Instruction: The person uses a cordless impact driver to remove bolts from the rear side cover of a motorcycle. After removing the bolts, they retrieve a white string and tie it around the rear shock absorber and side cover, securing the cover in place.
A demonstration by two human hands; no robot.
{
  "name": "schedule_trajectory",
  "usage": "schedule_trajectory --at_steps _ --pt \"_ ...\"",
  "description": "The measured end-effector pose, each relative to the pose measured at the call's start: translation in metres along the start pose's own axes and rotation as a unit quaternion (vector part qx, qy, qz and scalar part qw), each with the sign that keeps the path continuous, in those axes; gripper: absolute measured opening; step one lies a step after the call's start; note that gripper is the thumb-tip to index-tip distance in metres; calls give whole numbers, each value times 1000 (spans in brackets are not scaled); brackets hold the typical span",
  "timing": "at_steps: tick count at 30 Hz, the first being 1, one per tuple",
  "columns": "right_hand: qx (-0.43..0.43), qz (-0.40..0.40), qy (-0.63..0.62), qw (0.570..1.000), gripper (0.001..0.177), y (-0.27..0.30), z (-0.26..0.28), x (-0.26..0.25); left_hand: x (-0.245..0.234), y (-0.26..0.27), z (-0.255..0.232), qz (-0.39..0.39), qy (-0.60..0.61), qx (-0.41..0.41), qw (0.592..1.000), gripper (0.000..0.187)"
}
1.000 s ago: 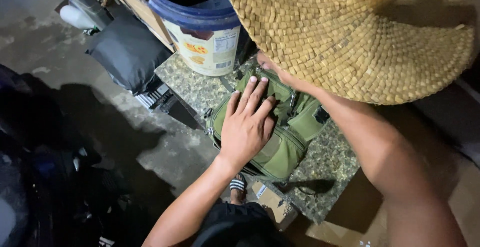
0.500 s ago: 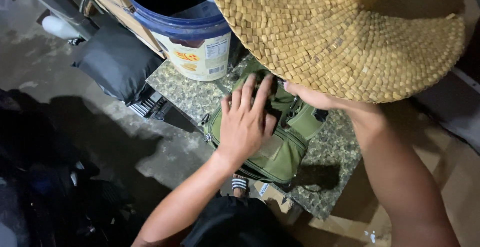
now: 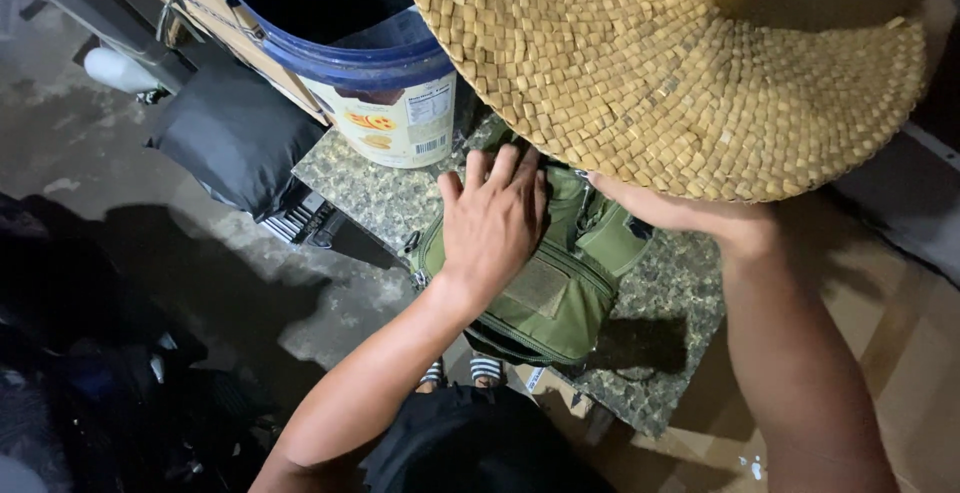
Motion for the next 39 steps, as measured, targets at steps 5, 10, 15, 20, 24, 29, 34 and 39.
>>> schedule_trajectory --at_steps 5,10,15,20,24,29,34,39 --pt "-94 13 211 973 68 -13 18 3 26 -8 6 76 77 -33 994 23" --pt "95 -35 -150 983 71 -18 9 -7 41 -16 7 101 40 -43 993 30" --pt "126 -49 -232 963 78 -10 9 6 38 -20 2 47 67 -50 995 34" --pt "131 -44 -269 953 85 1 18 22 42 -29 11 -3 146 -67 987 37" --pt "134 -14 -312 941 81 4 27 34 54 -31 13 64 189 -80 977 26" --pt "185 185 -570 779 72 0 44 64 12 -14 24 -14 287 -73 955 11" --pt "296 330 -719 536 63 -13 43 66 -7 26 58 -11 588 -217 779 15" --pt "274 240 -746 557 55 -57 1 0 -8 64 64 -27 810 -325 487 20"
Point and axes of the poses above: each hand's wrist, its own y-axis away from the middle knuckle, its own x-axis out of the palm, z = x × y, the point moved 9 cm from there along -y, towards the middle knuckle, and after that the axes turned 4 degrees about -y, right-handed, at the moved point
